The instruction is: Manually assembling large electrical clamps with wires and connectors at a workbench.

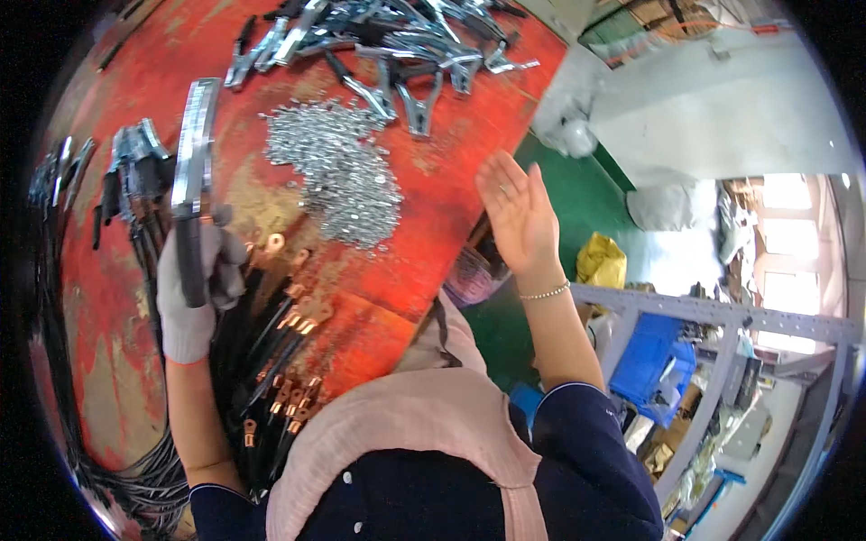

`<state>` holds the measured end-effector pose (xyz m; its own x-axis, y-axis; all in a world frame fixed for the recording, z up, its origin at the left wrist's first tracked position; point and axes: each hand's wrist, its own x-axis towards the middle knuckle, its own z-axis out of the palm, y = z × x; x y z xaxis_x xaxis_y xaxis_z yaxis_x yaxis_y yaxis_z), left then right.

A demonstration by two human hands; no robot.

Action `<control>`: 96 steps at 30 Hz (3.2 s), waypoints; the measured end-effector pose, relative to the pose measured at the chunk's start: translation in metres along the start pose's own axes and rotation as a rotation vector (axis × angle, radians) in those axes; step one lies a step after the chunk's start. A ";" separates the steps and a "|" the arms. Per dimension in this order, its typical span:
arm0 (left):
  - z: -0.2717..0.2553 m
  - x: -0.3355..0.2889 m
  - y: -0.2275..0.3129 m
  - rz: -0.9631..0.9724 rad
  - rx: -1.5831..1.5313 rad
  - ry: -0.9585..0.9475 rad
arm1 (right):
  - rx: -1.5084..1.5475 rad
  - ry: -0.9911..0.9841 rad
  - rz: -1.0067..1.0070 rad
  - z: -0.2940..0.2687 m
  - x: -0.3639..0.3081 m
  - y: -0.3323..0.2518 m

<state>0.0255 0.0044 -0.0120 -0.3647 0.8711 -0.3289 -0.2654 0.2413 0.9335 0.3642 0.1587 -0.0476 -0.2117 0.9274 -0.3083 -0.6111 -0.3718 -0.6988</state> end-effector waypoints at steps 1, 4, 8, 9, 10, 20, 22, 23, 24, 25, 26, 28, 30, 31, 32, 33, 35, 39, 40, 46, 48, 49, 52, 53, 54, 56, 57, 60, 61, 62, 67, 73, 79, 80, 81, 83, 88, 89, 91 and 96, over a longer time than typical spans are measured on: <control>-0.005 0.002 -0.002 -0.023 -0.038 -0.025 | -0.029 0.176 -0.062 -0.027 -0.007 -0.004; -0.011 0.004 -0.006 0.041 -0.013 0.025 | 0.012 0.340 -0.050 -0.140 -0.031 0.016; -0.011 0.009 -0.009 0.032 0.001 0.084 | 0.162 0.587 0.258 -0.257 -0.066 0.109; -0.009 0.008 -0.009 0.028 0.013 0.104 | 0.157 0.697 0.331 -0.267 -0.068 0.131; -0.008 0.008 -0.008 0.023 0.023 0.127 | 0.136 0.747 0.346 -0.270 -0.065 0.143; -0.015 0.009 -0.007 -0.026 -0.141 0.032 | -0.003 0.573 0.155 -0.249 -0.029 0.135; -0.013 0.010 -0.003 -0.025 -0.145 0.008 | -0.187 0.557 -0.006 -0.223 -0.030 0.125; -0.014 0.008 -0.002 -0.017 -0.119 0.019 | -0.290 0.588 -0.131 -0.175 -0.034 0.109; -0.017 0.010 -0.003 -0.006 -0.173 -0.024 | -0.397 0.555 -0.261 -0.146 -0.033 0.093; -0.023 0.009 -0.005 0.004 -0.224 -0.055 | -0.499 0.512 -0.383 -0.117 -0.029 0.080; -0.025 0.008 -0.006 -0.002 -0.240 -0.068 | -0.609 0.451 -0.481 -0.084 -0.027 0.068; -0.024 0.009 -0.002 -0.023 -0.242 -0.053 | -0.746 0.292 -0.654 -0.038 -0.017 0.050; -0.025 0.010 -0.004 0.010 -0.237 -0.074 | -1.095 -0.007 -0.668 0.015 -0.014 0.044; -0.023 0.010 -0.002 -0.012 -0.283 -0.052 | -1.260 -0.170 -0.668 0.042 -0.010 0.047; -0.022 0.009 -0.002 -0.025 -0.303 -0.044 | -1.398 -0.329 -0.717 0.065 -0.002 0.052; -0.022 0.010 -0.005 -0.041 -0.322 -0.038 | -1.532 -0.490 -0.764 0.084 0.009 0.060; -0.019 0.011 0.000 -0.064 -0.312 -0.032 | -1.603 -0.672 -0.934 0.114 0.030 0.080; -0.018 0.009 0.004 0.001 -0.279 -0.073 | -1.898 -0.613 -1.036 0.138 0.049 0.107; -0.020 0.010 0.003 0.019 -0.248 -0.080 | -1.905 -0.604 -1.082 0.143 0.050 0.111; -0.027 0.015 -0.011 0.078 -0.135 -0.110 | -1.901 -0.602 -1.108 0.144 0.053 0.132; -0.029 0.016 -0.014 0.073 -0.112 -0.110 | -1.909 -0.613 -1.047 0.142 0.054 0.132; -0.029 0.016 -0.014 0.077 -0.116 -0.111 | -1.924 -0.599 -1.049 0.142 0.053 0.131; -0.028 0.016 -0.013 0.078 -0.130 -0.121 | -1.961 -0.585 -1.056 0.144 0.050 0.126; -0.027 0.016 -0.013 0.069 -0.136 -0.129 | -1.970 -0.601 -1.060 0.143 0.050 0.126; -0.028 0.016 -0.012 0.062 -0.140 -0.134 | -1.975 -0.618 -1.067 0.144 0.051 0.126; -0.024 0.016 -0.009 0.060 -0.116 -0.141 | -2.032 -0.638 -1.099 0.144 0.052 0.125; -0.025 0.014 -0.009 0.059 -0.105 -0.139 | -2.057 -0.655 -1.117 0.146 0.053 0.126; -0.026 0.015 -0.012 0.037 -0.080 -0.137 | -2.117 -0.750 -1.148 0.153 0.059 0.121; -0.024 0.014 -0.008 0.021 -0.089 -0.154 | -2.100 -0.803 -1.152 0.155 0.060 0.119; -0.023 0.012 -0.007 0.073 -0.078 -0.158 | -2.083 -0.856 -1.155 0.156 0.062 0.116; -0.027 0.005 0.008 0.030 0.000 -0.205 | -2.081 -1.042 -1.075 0.163 0.068 0.107; -0.028 -0.001 0.021 0.026 0.137 -0.222 | -1.971 -1.091 -1.091 0.166 0.074 0.109; -0.029 0.001 0.015 0.036 0.204 -0.298 | -0.972 -0.693 -0.010 0.171 0.045 0.113; -0.028 0.001 0.013 0.049 0.217 -0.300 | -1.014 -0.666 0.007 0.176 0.037 0.118; -0.028 0.001 0.012 0.065 0.229 -0.301 | -0.831 -0.648 0.182 0.169 0.036 0.121; -0.028 0.001 0.012 0.106 0.229 -0.309 | -0.455 -0.604 0.514 0.151 0.035 0.125; -0.027 0.001 0.011 0.087 0.197 -0.315 | -0.409 -0.545 0.557 0.161 0.020 0.121; -0.028 0.001 0.011 0.093 0.206 -0.320 | -0.412 -0.563 0.576 0.165 0.018 0.118; -0.027 0.001 0.012 0.107 0.218 -0.318 | -0.408 -0.604 0.607 0.166 0.017 0.114; -0.019 0.001 -0.001 0.227 0.147 -0.243 | -0.353 -0.566 0.519 0.169 0.017 0.110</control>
<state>0.0085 -0.0028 -0.0156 -0.1724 0.9815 -0.0837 -0.0646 0.0735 0.9952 0.1650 0.1401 -0.0207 -0.8078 0.4804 -0.3417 -0.0765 -0.6602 -0.7472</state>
